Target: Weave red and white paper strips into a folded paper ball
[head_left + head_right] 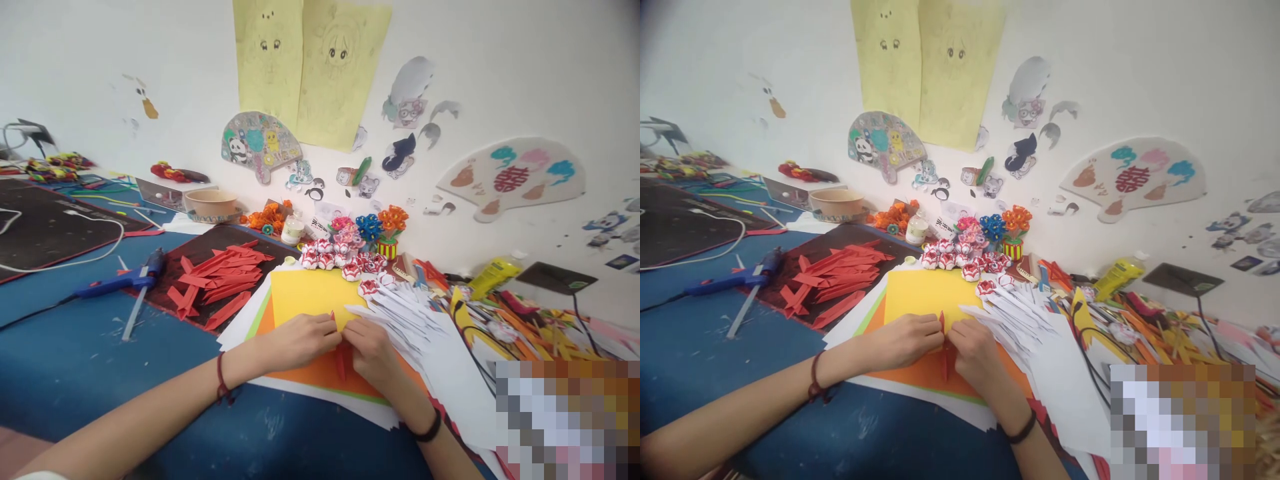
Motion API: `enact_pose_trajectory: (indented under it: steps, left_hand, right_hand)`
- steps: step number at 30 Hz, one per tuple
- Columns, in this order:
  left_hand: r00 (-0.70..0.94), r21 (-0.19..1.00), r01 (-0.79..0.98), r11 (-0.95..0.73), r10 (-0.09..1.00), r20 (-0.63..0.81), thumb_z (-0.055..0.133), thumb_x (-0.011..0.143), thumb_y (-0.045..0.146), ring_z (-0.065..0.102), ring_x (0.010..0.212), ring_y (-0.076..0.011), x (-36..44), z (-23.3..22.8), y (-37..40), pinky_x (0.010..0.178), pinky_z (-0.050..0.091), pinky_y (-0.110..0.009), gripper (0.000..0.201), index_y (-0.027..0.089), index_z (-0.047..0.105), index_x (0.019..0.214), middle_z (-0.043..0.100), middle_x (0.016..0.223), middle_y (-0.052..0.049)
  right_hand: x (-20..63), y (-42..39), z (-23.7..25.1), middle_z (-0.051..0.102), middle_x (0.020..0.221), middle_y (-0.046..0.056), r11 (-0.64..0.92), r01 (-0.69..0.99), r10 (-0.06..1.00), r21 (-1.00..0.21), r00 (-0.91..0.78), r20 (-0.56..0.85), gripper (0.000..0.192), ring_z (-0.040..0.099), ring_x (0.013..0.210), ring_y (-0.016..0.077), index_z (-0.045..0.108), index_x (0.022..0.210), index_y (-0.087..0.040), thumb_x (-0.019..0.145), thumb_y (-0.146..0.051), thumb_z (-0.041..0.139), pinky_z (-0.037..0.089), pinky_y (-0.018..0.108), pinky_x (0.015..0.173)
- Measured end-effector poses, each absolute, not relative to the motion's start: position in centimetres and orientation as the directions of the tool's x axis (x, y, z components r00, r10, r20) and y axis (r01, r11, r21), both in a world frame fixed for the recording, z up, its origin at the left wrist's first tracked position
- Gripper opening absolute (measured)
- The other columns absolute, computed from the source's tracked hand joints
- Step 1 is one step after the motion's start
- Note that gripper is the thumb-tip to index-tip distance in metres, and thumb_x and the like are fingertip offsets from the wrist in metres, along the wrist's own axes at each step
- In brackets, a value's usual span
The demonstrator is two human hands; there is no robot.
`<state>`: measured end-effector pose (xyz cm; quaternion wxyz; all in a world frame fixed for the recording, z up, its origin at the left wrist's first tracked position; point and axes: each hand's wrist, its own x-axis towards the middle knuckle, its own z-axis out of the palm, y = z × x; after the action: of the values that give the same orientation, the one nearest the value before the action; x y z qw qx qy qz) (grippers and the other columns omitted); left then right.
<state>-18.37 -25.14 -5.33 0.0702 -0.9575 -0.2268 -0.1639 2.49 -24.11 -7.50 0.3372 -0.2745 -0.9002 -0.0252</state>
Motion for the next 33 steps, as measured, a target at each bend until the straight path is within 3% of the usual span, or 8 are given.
enact_pose_trajectory:
  steps: [4, 7, 14, 20, 23, 27, 30, 33]
  left_hand:
    - [0.752, 0.056, 0.568, -0.821, 0.545, 0.371, 0.038, 0.103, 0.023, 0.053, 0.077, -0.0174, -18.7, -5.6, -24.4, 0.067, 0.041, -0.027, 0.025, 0.015, 0.059, 0.091, 0.060, 0.087, -0.006]
    - [0.695, 0.147, 0.595, -0.790, 0.598, 0.400, 0.039, 0.104, 0.028, 0.056, 0.080, -0.0173, -18.8, -5.7, -24.2, 0.070, 0.043, -0.027, 0.028, 0.016, 0.063, 0.096, 0.063, 0.089, -0.007]
    - [0.594, 0.355, 0.566, -0.744, 0.667, 0.450, 0.046, 0.100, 0.021, 0.063, 0.082, -0.0159, -18.4, -6.2, -24.5, 0.074, 0.047, -0.025, 0.023, 0.019, 0.069, 0.100, 0.068, 0.090, -0.005]
    - [0.580, 0.241, 0.623, -0.744, 0.646, 0.496, 0.042, 0.096, 0.012, 0.060, 0.069, -0.0146, -18.1, -6.4, -25.0, 0.063, 0.044, -0.025, 0.027, 0.016, 0.068, 0.090, 0.065, 0.076, -0.004]
    - [0.568, 0.159, 0.687, -0.709, 0.661, 0.491, 0.040, 0.102, 0.025, 0.059, 0.069, -0.0156, -17.9, -6.5, -25.0, 0.062, 0.044, -0.026, 0.028, 0.016, 0.063, 0.090, 0.062, 0.077, -0.004]
    - [0.521, 0.130, 0.770, -0.624, 0.734, 0.435, 0.044, 0.102, 0.038, 0.061, 0.076, -0.0192, -17.4, -6.1, -25.2, 0.065, 0.048, -0.030, 0.027, 0.016, 0.056, 0.092, 0.063, 0.085, -0.006]
    - [0.532, 0.123, 0.790, -0.601, 0.770, 0.352, 0.057, 0.094, 0.049, 0.062, 0.083, -0.0223, -17.3, -5.4, -25.5, 0.068, 0.050, -0.033, 0.032, 0.017, 0.053, 0.098, 0.063, 0.092, -0.007]
    - [0.551, 0.190, 0.769, -0.610, 0.784, 0.286, 0.067, 0.085, 0.054, 0.064, 0.089, -0.0232, -17.6, -4.8, -25.7, 0.071, 0.051, -0.032, 0.046, 0.019, 0.049, 0.110, 0.064, 0.100, -0.007]
  right_hand:
    - [3.2, -23.6, -6.9, 0.066, 0.083, 0.005, 0.827, 0.485, 0.560, -0.284, -0.664, 0.496, 0.022, 0.058, 0.077, 0.0195, 0.063, 0.089, -0.019, 0.087, -0.004, 0.047, 0.045, 0.030, 0.067]
    - [3.6, -23.4, -6.6, 0.069, 0.094, 0.008, 0.824, 0.491, 0.564, -0.284, -0.658, 0.499, 0.026, 0.062, 0.086, 0.0213, 0.062, 0.105, -0.019, 0.090, -0.004, 0.046, 0.050, 0.033, 0.073]
    - [4.4, -22.5, -7.3, 0.068, 0.080, 0.007, 0.852, 0.515, 0.471, -0.099, -0.668, 0.576, 0.038, 0.062, 0.076, 0.0202, 0.066, 0.091, -0.018, 0.080, 0.006, 0.039, 0.048, 0.030, 0.069]
    - [4.1, -22.1, -7.5, 0.068, 0.078, 0.005, 0.852, 0.491, 0.498, -0.184, -0.647, 0.577, 0.036, 0.062, 0.073, 0.0190, 0.067, 0.089, -0.019, 0.083, 0.005, 0.040, 0.048, 0.029, 0.067]
    - [3.8, -22.1, -7.2, 0.070, 0.099, 0.009, 0.799, 0.564, 0.567, -0.210, -0.589, 0.576, 0.033, 0.064, 0.091, 0.0220, 0.066, 0.106, -0.020, 0.091, -0.003, 0.044, 0.052, 0.035, 0.079]
    - [3.6, -22.7, -6.2, 0.062, 0.126, 0.014, 0.682, 0.725, 0.612, -0.094, -0.497, 0.615, 0.038, 0.055, 0.119, 0.0306, 0.058, 0.129, -0.022, 0.094, -0.011, 0.048, 0.044, 0.051, 0.098]
    - [3.6, -23.6, -5.2, 0.065, 0.114, 0.012, 0.688, 0.714, 0.610, -0.131, -0.472, 0.636, 0.030, 0.059, 0.108, 0.0290, 0.061, 0.123, -0.022, 0.094, -0.020, 0.052, 0.048, 0.047, 0.092]
    - [3.4, -24.6, -4.3, 0.067, 0.106, 0.009, 0.781, 0.606, 0.579, -0.151, -0.614, 0.536, 0.024, 0.061, 0.097, 0.0255, 0.063, 0.115, -0.023, 0.091, -0.022, 0.059, 0.049, 0.043, 0.088]
